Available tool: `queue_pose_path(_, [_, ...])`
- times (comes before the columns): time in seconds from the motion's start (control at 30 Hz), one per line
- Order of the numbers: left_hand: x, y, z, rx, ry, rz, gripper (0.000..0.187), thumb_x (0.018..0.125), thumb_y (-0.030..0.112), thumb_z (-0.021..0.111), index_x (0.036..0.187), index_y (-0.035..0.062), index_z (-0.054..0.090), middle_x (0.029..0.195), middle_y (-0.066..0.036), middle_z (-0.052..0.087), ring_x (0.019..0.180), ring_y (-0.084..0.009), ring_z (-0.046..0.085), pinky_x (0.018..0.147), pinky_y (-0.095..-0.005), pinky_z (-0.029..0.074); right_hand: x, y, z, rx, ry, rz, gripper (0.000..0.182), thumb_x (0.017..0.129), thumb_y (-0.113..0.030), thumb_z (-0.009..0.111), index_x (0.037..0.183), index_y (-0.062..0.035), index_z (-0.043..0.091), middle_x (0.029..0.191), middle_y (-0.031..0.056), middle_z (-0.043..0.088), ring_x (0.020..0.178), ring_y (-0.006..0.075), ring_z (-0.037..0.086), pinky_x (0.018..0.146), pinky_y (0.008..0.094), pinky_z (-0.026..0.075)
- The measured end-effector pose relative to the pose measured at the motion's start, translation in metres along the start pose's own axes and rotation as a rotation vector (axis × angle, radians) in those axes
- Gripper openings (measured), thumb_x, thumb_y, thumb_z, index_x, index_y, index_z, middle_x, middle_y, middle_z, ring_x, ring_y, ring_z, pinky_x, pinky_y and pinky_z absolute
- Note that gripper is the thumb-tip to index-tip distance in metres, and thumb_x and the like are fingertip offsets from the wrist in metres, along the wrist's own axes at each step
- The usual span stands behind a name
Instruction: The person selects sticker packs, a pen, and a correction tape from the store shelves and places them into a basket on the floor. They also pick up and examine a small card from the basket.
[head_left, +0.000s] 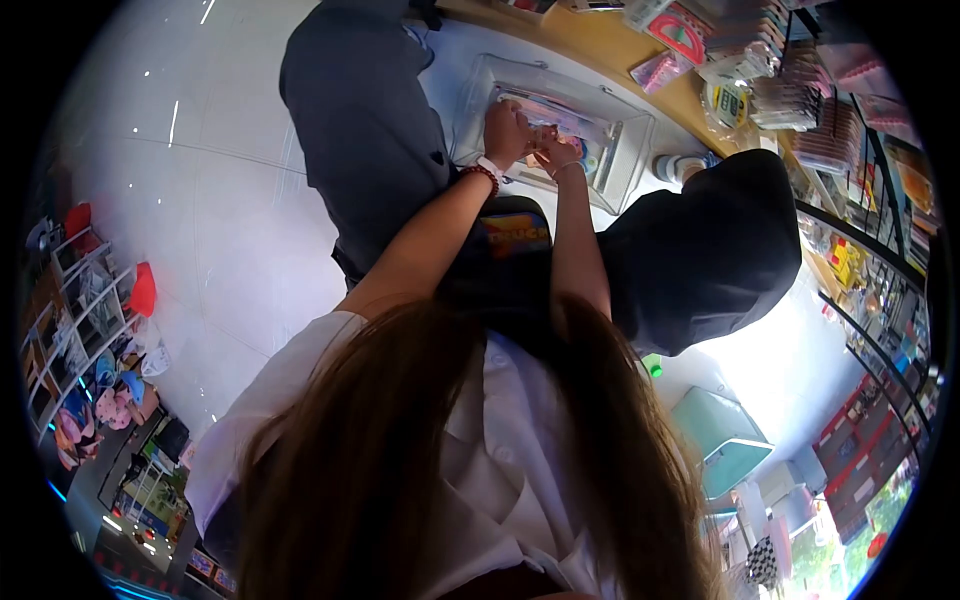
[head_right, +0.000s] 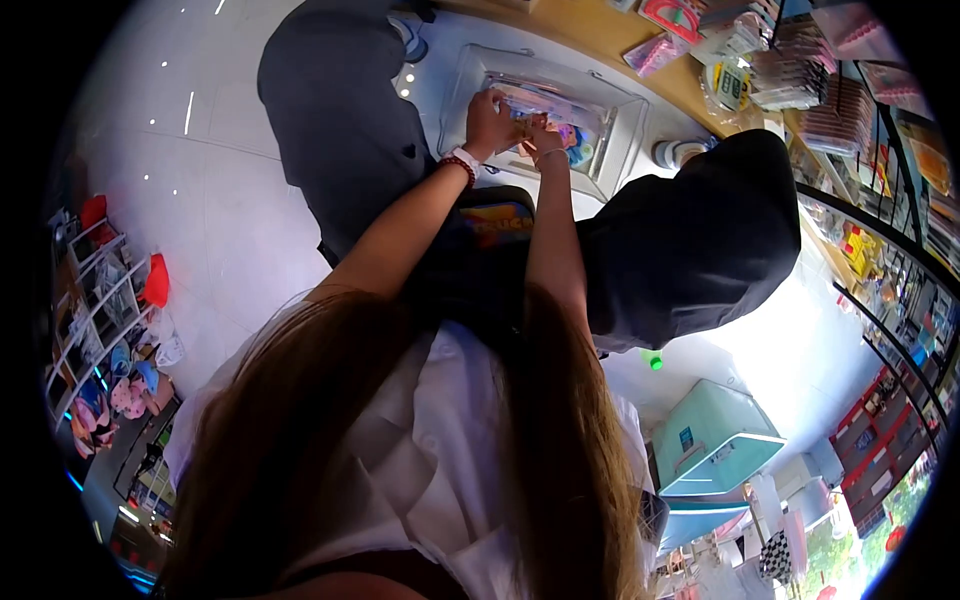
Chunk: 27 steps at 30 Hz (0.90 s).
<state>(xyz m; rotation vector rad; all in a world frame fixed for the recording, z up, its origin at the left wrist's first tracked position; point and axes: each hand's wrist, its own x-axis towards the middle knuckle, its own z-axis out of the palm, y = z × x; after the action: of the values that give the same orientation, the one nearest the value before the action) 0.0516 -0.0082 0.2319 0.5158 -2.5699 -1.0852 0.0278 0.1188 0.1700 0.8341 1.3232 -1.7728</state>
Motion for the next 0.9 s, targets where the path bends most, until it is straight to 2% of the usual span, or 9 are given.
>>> queue_pose_path(0.13, [0.006, 0.002, 0.025, -0.094, 0.127, 0.252, 0.022, 0.076, 0.020, 0.058, 0.080, -0.0008, 0.055, 0.073, -0.017, 0.059, 0.069, -0.0328, 0.057, 0.062, -0.0387, 0.045, -0.035, -0.032, -0.020, -0.280, -0.017, -0.097, 0.024, 0.083, -0.016, 0.054, 0.101, -0.0002, 0.051, 0.087, 0.0076, 0.056, 0.077, 0.0184, 0.057, 0.063, 0.0271, 0.050])
queue_pose_path(0.2, [0.003, 0.020, 0.018, -0.366, -0.467, 0.002, 0.033, 0.076, 0.032, 0.062, 0.079, 0.0002, 0.055, 0.069, -0.012, 0.058, 0.064, -0.0250, 0.056, 0.059, -0.0324, 0.044, -0.060, -0.048, -0.031, -0.290, 0.038, -0.118, 0.020, 0.083, -0.011, 0.053, 0.094, 0.0055, 0.056, 0.083, 0.0089, 0.058, 0.072, 0.0181, 0.058, 0.063, 0.0254, 0.051])
queue_pose_path(0.23, [0.003, 0.025, 0.024, -0.531, -0.566, 0.004, 0.040, 0.071, 0.039, 0.067, 0.077, 0.0011, 0.053, 0.063, -0.007, 0.054, 0.058, -0.0178, 0.052, 0.056, -0.0274, 0.041, -0.050, -0.042, -0.053, -0.373, -0.142, -0.412, 0.014, 0.081, -0.009, 0.055, 0.088, 0.0029, 0.058, 0.082, 0.0078, 0.059, 0.074, 0.0177, 0.058, 0.065, 0.0260, 0.050])
queue_pose_path(0.33, [0.009, 0.050, 0.014, -0.467, -0.659, 0.119, 0.041, 0.065, 0.035, 0.073, 0.077, 0.0020, 0.053, 0.060, -0.006, 0.051, 0.055, -0.0156, 0.048, 0.054, -0.0268, 0.040, -0.106, -0.085, -0.065, -0.301, -0.120, -0.358, 0.019, 0.079, -0.003, 0.054, 0.094, 0.0072, 0.060, 0.088, 0.0097, 0.063, 0.080, 0.0145, 0.059, 0.068, 0.0246, 0.048])
queue_pose_path(0.4, [0.018, 0.076, -0.003, -0.291, -0.815, 0.113, 0.054, 0.068, 0.028, 0.072, 0.109, 0.0004, 0.050, 0.099, -0.012, 0.059, 0.089, -0.0180, 0.056, 0.078, -0.0287, 0.045, -0.123, -0.095, -0.076, -0.319, -0.049, -0.402, 0.021, 0.079, -0.002, 0.053, 0.098, 0.0058, 0.060, 0.091, 0.0093, 0.064, 0.081, 0.0127, 0.059, 0.070, 0.0240, 0.047])
queue_pose_path(0.47, [0.018, 0.102, -0.018, -0.351, -0.690, 0.069, 0.044, 0.064, 0.031, 0.074, 0.091, 0.0030, 0.053, 0.076, -0.012, 0.059, 0.067, -0.0221, 0.055, 0.062, -0.0298, 0.044, -0.129, -0.101, -0.089, -0.634, 0.042, -0.474, 0.021, 0.078, -0.003, 0.053, 0.096, 0.0044, 0.061, 0.092, 0.0097, 0.064, 0.081, 0.0132, 0.058, 0.073, 0.0252, 0.046])
queue_pose_path(0.63, [0.030, 0.103, 0.001, -0.688, -0.867, -0.111, 0.058, 0.064, 0.022, 0.077, 0.110, 0.0031, 0.047, 0.100, -0.006, 0.057, 0.092, -0.0140, 0.053, 0.081, -0.0294, 0.044, -0.158, -0.116, -0.087, -0.269, 0.038, -0.677, 0.020, 0.083, -0.018, 0.058, 0.095, -0.0044, 0.064, 0.082, 0.0037, 0.064, 0.072, 0.0097, 0.056, 0.063, 0.0237, 0.045])
queue_pose_path(0.7, [0.047, 0.166, -0.022, -0.824, -0.744, -0.275, 0.057, 0.065, 0.019, 0.076, 0.109, 0.0008, 0.044, 0.099, -0.009, 0.056, 0.088, -0.0147, 0.055, 0.077, -0.0269, 0.046, -0.215, -0.148, -0.055, -0.036, -0.059, -0.824, 0.051, 0.084, -0.010, 0.056, 0.130, -0.0060, 0.035, 0.099, 0.0067, 0.061, 0.085, 0.0082, 0.055, 0.069, 0.0218, 0.044])
queue_pose_path(0.9, [0.049, 0.289, -0.037, -0.981, -0.541, 0.144, 0.065, 0.068, 0.020, 0.074, 0.118, 0.0001, 0.037, 0.105, -0.011, 0.053, 0.092, -0.0158, 0.054, 0.076, -0.0273, 0.046, -0.272, -0.164, -0.062, -0.095, -0.053, -0.941, 0.039, 0.085, -0.011, 0.056, 0.119, 0.0004, 0.042, 0.100, 0.0111, 0.058, 0.089, 0.0155, 0.057, 0.071, 0.0281, 0.051])
